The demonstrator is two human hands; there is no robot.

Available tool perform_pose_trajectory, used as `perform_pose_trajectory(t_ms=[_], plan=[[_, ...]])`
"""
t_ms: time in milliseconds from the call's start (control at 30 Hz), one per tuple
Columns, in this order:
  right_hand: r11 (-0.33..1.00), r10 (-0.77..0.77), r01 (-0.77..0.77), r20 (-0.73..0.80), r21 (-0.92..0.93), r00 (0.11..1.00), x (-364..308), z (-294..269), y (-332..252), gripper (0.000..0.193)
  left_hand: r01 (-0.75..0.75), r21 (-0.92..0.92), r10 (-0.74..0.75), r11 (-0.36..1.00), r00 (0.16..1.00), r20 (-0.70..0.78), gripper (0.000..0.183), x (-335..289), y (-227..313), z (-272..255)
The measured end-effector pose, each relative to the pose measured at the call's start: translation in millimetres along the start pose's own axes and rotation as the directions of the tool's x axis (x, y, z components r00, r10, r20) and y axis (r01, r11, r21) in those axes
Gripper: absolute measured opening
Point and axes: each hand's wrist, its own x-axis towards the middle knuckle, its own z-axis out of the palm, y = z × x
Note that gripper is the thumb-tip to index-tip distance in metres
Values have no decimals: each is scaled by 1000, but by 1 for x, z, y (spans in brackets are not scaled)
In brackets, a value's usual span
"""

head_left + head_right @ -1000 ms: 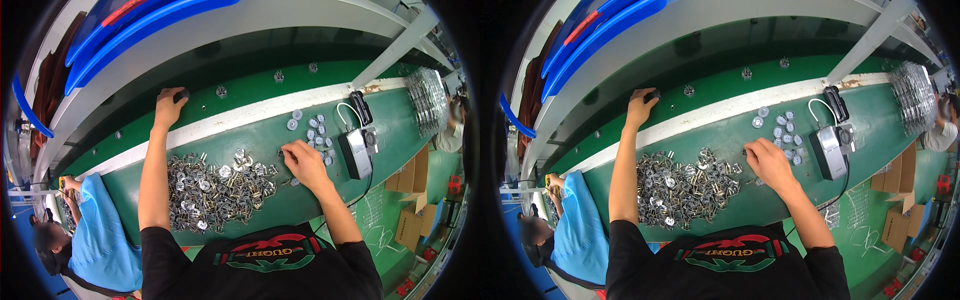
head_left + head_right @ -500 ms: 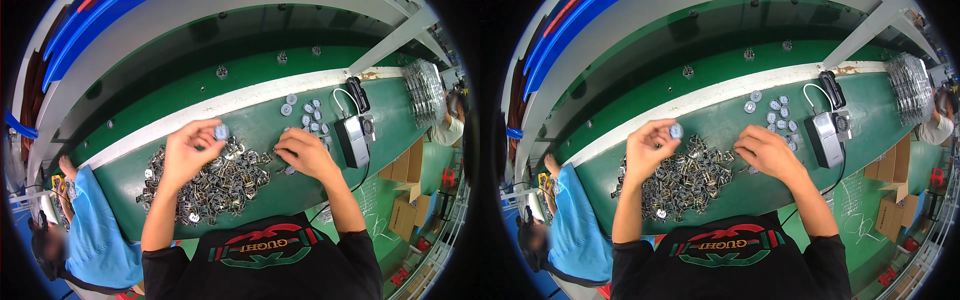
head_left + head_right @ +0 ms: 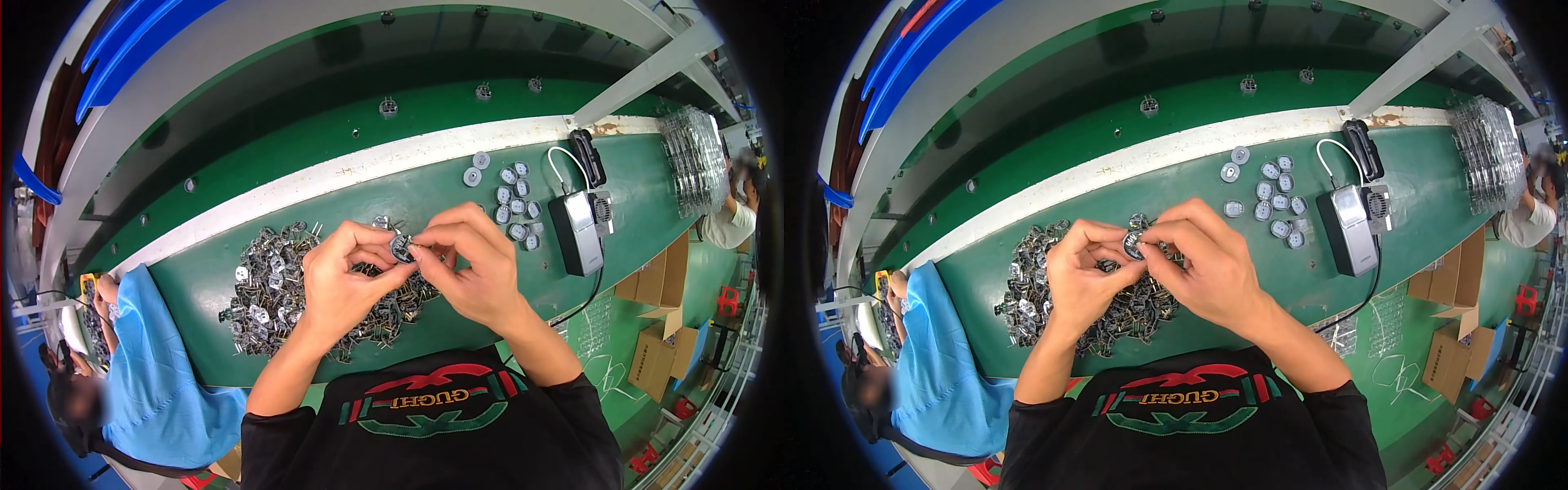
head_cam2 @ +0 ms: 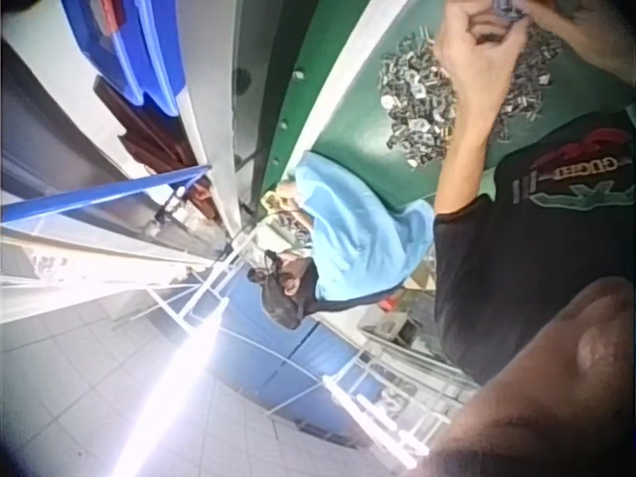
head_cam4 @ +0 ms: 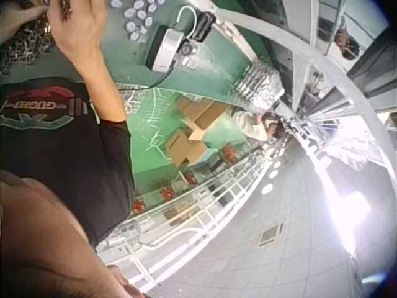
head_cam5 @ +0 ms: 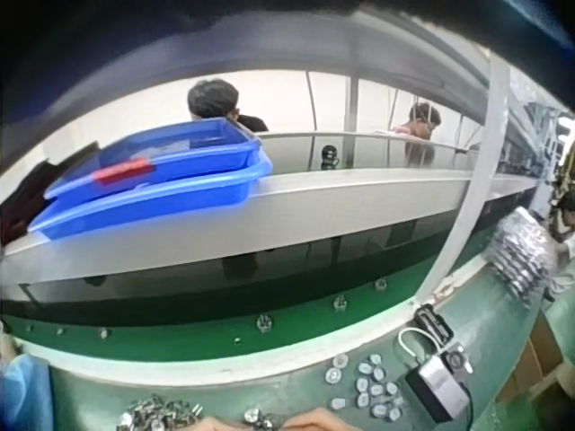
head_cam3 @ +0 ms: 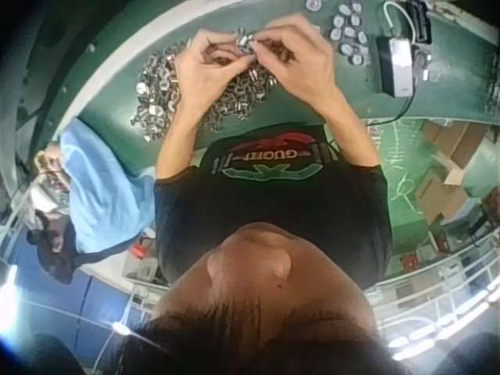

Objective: Inserting small metal pins into grey plastic connector housings on an assembly line.

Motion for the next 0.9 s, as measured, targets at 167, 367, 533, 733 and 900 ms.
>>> perform_pose_trajectory(t_ms=[167, 367, 533, 733, 900], plan=[[1000, 18, -17, 21, -11, 1000, -2, 4, 0, 19, -19, -19, 19, 1000, 999, -27, 40, -4, 0, 2], [1000, 10, -10, -11, -5, 1000, -4, 11, 16, 19, 59, 90, -66, 994, 995, 77, 45, 10, 5, -3], [969, 203, -181, 128, -168, 971, 12, -18, 20, 25, 116, 225, -142, 968, 984, 104, 40, 53, -12, -21], [913, 314, -101, 525, -395, 791, -13, -60, 39, 21, 105, 629, -58, 770, 994, -95, 42, 133, -71, -70], [927, 258, -53, 530, -370, 808, -30, -43, 49, 15, 117, 690, -59, 714, 993, -106, 49, 163, -129, -98]])
